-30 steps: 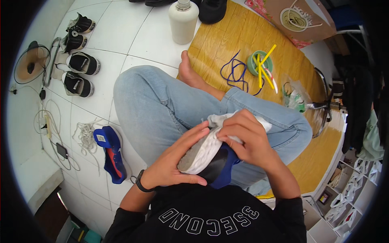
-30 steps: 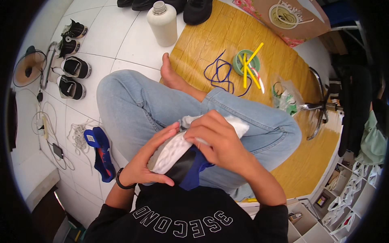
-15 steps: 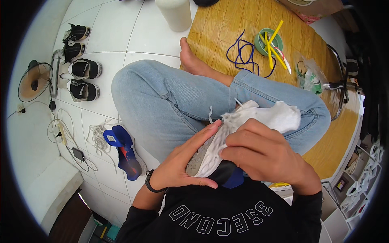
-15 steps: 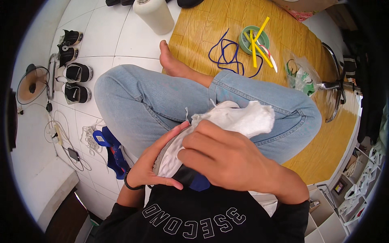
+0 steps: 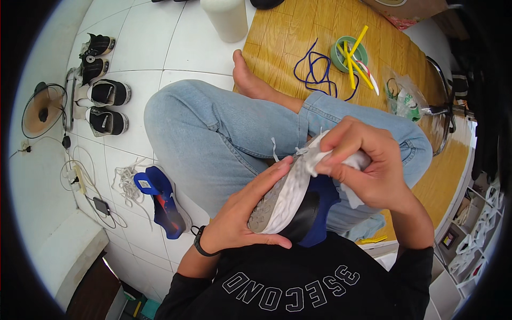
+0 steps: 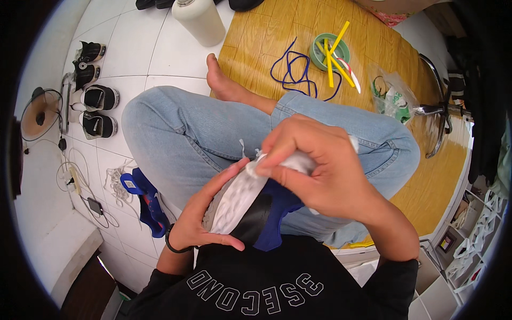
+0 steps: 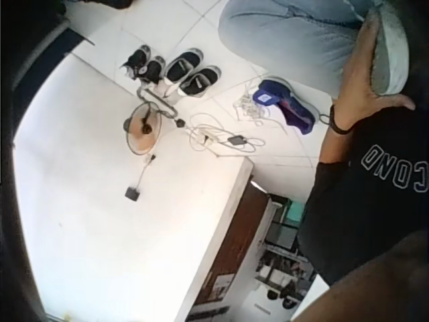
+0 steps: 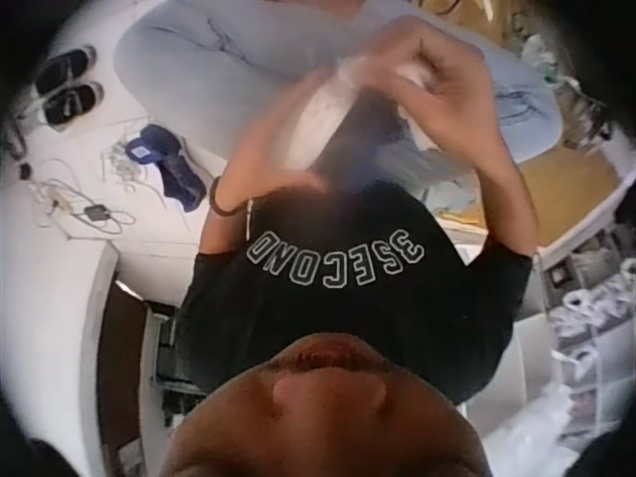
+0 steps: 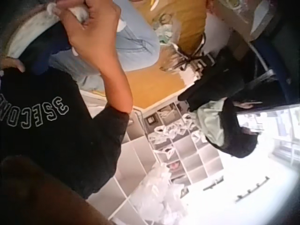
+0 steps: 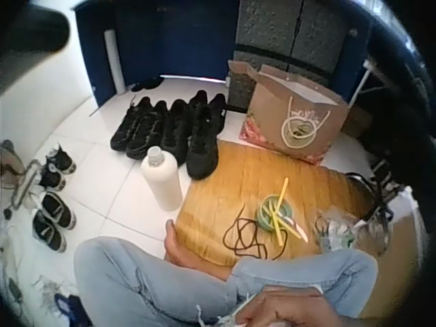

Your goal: Cleaning and repairing the sole of a sneaker using a liquid solution and a cloth.

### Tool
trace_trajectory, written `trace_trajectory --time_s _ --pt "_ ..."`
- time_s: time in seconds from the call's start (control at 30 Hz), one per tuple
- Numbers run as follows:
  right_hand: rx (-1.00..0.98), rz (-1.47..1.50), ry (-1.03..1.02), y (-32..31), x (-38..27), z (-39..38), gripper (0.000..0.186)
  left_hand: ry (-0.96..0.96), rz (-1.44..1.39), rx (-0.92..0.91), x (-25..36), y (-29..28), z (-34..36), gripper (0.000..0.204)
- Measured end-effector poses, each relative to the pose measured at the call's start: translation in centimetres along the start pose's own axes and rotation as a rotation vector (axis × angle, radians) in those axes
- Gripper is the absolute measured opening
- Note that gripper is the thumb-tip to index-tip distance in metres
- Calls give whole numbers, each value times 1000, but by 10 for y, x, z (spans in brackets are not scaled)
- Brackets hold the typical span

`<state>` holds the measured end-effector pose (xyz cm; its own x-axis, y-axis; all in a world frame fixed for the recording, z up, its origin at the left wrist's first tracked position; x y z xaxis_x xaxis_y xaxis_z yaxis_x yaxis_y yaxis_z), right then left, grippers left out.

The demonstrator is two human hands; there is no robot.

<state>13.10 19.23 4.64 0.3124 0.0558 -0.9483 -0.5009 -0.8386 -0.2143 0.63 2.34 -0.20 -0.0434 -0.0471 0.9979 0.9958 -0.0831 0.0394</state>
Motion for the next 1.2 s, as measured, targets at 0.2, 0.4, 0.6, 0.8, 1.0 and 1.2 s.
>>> trace_trajectory --time_s 0.2,0.4,0.6,0.8,1.0,1.2 --pt "-56 -75 54 8 5 4 12 -35 -78 -3 -13 -6 -11 119" --pt "-71 416 165 7 21 17 22 28 -4 -207 1 -36 -9 115" --pt "-99 748 180 16 27 38 25 40 27 214 23 -68 23 82" --pt "-152 900 -8 22 29 44 17 177 152 412 45 -59 73 31" --pt "18 643 -44 23 38 33 19 122 111 500 39 -52 80 21" --pt "173 584 -126 14 41 25 21 143 124 444 34 -43 87 23"
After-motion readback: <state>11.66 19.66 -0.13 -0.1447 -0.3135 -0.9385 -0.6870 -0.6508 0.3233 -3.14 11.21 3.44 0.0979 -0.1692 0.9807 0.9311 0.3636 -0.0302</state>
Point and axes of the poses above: each hand's wrist, its own z-axis towards the middle knuckle, its own y-axis out of the palm, x = y × z, the point moved 6 cm from there along z, towards the middle knuckle, and after that the axes turned 9 degrees about y, right-handed, at the moved point
